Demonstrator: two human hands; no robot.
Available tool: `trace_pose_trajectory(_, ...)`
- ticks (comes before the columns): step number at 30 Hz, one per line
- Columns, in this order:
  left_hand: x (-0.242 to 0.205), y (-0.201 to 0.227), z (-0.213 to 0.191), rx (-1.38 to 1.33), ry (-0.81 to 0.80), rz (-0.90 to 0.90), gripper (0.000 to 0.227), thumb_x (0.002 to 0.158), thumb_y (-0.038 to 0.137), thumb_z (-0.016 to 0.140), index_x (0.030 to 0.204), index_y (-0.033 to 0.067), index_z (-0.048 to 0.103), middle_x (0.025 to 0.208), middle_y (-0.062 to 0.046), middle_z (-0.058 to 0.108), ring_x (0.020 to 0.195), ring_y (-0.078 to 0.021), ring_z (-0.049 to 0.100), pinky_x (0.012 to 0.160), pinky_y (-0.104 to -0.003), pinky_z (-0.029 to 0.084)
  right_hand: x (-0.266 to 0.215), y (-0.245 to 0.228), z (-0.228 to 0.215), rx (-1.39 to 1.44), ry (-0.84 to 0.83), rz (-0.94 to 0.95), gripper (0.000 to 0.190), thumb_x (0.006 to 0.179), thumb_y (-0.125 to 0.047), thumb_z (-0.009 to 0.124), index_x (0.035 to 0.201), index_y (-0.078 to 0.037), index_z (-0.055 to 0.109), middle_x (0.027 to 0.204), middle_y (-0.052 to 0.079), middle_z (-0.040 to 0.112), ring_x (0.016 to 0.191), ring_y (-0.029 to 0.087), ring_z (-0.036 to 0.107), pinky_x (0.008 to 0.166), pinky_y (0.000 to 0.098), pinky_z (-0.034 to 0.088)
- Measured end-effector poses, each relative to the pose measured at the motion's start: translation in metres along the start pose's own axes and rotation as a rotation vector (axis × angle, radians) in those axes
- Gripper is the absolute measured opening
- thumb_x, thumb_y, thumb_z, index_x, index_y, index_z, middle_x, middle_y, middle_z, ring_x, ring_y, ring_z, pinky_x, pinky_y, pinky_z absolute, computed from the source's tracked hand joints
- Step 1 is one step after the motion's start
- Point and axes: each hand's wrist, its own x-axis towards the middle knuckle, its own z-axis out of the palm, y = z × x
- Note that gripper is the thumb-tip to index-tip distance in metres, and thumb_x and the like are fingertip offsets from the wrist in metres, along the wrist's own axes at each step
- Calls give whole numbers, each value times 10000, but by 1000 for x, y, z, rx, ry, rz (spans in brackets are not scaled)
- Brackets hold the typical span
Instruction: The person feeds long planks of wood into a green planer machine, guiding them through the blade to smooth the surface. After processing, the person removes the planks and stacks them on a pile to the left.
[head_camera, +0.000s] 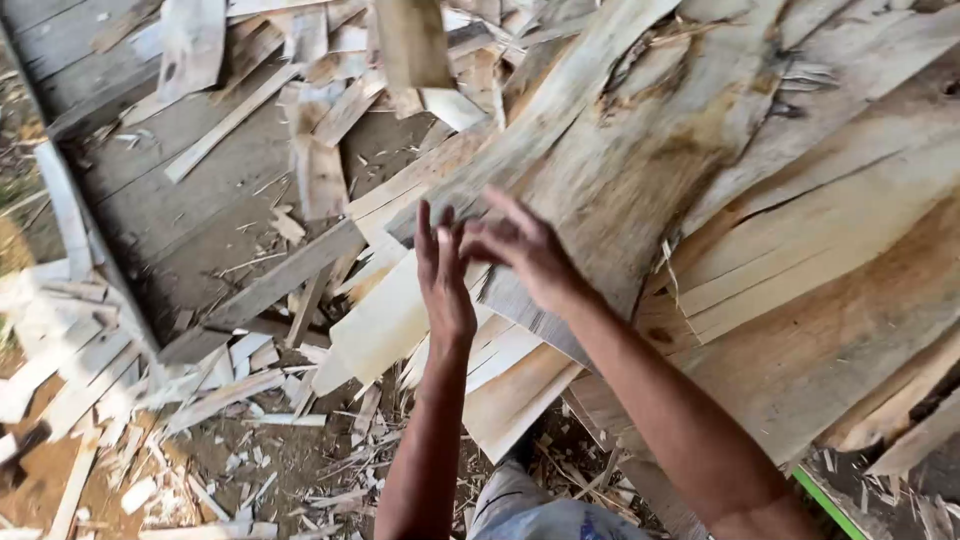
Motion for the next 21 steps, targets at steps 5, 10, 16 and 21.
trace_pose_trajectory(5, -61, -109, -18, 378, -198, -58, 722, 1006, 362, 643, 1604, 79, 356, 1626, -229, 447, 1501, -378, 476, 1178, -490, 443, -107, 115, -53, -348, 21, -156, 550, 1009, -179, 626, 1499, 7, 459, 1377, 185, 653, 1241, 236, 667, 1061, 352, 552)
trace_pose_trajectory(10, -84, -133, -8, 815, -155, 227, 756, 923, 267, 738, 1564, 80, 384, 1655, -267, 276, 1537, -419, 253, 1205, -539, 303, -180, 148, -100, -429, 623, 151, 627, 941, -232, 672, 1493, -22, 461, 1314, 154, 666, 1162, 222, 671, 978, 338, 558)
trace_pose_trajectory(16, -39, -157, -26, 208, 180, -506, 818, 970, 44, 713, 1693, 90, 332, 1348, -523, 442, 1224, -669, 393, 1007, -719, 359, -132, 195, -149, -93, 658, 199, 669, 897, -199, 735, 1468, -16, 438, 1307, 149, 667, 1175, 230, 662, 1013, 362, 529)
trace_pose_trajectory(21, -11, -169, -50, -290, 313, -473, 592, 893, 0, 672, 1439, 51, 448, 1168, -48, 641, 1035, -192, 691, 946, -381, 571, -113, 156, -150, 197, 597, 214, 586, 869, -204, 768, 1358, 16, 531, 1177, 157, 683, 1063, 247, 634, 880, 378, 505)
